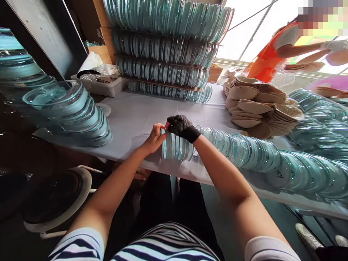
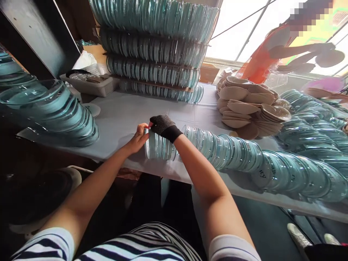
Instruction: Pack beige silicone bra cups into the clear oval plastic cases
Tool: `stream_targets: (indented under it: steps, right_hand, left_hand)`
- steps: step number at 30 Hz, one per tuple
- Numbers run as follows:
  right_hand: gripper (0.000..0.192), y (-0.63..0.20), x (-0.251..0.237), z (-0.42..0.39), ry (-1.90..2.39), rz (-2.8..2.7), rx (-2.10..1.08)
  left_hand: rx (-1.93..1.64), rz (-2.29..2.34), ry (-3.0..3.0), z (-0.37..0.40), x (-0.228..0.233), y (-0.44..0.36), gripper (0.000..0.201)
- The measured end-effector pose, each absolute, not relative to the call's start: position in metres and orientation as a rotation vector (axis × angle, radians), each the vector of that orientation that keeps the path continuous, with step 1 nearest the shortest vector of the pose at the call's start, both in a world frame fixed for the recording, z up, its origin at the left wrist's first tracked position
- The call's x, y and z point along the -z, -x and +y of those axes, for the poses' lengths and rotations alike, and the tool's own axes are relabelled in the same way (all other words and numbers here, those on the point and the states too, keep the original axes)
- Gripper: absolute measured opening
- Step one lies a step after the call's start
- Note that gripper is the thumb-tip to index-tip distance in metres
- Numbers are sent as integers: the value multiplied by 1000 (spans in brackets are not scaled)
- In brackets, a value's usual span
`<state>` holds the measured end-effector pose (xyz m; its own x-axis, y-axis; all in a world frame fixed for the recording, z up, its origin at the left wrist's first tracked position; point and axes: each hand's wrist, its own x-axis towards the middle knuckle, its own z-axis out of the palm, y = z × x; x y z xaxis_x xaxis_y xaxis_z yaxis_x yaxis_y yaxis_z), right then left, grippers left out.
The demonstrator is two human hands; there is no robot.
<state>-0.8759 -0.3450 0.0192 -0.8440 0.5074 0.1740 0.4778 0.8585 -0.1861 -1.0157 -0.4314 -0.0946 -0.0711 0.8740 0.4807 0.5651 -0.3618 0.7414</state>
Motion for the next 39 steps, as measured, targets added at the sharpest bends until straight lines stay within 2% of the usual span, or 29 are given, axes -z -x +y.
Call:
stream_targets:
  steps: [4,9,12,15,20,23,26,29,32,39]
  right_hand:
    - [19,848,-10,-389,708,-2859,-48]
    - [31,819,51,-449,684,-2889,43]
    - [30,813,89,-468,733,-2862,12]
    - [28,806,106,-474,766,-2792,31]
    - [20,770,92,-469,564,-2373,159]
    - [22,740,73,-449,783,-2118,299]
    - [36,717,54,-417,1162,-1979,408]
    - [46,709,38,-388,1349,-2063,405]
    - [48,717,30,-374,1351,-2315,409]
    - [64,747,32,-393,1311,-2481,424]
  left_hand:
    - [-1402,1555,-1853,-431,95,1016,26]
    - [-1378,1527,-1913,-431,92,1016,28]
    - [-1329,1526,-1922,-429,90,1017,28]
    - [-1281,1530,-1951,-428,87,1018,28]
    - [-1270,1618,-2119,-443,72,1010,38]
    - [-1191,1711,-2336,-459,56,991,51]
    - [-930,1787,-2559,-471,42,960,55]
    - [-736,1788,-2715,-470,37,931,62]
    - [-585,1764,-2788,-460,41,920,63]
    - [-384,1881,-2727,-438,41,980,59]
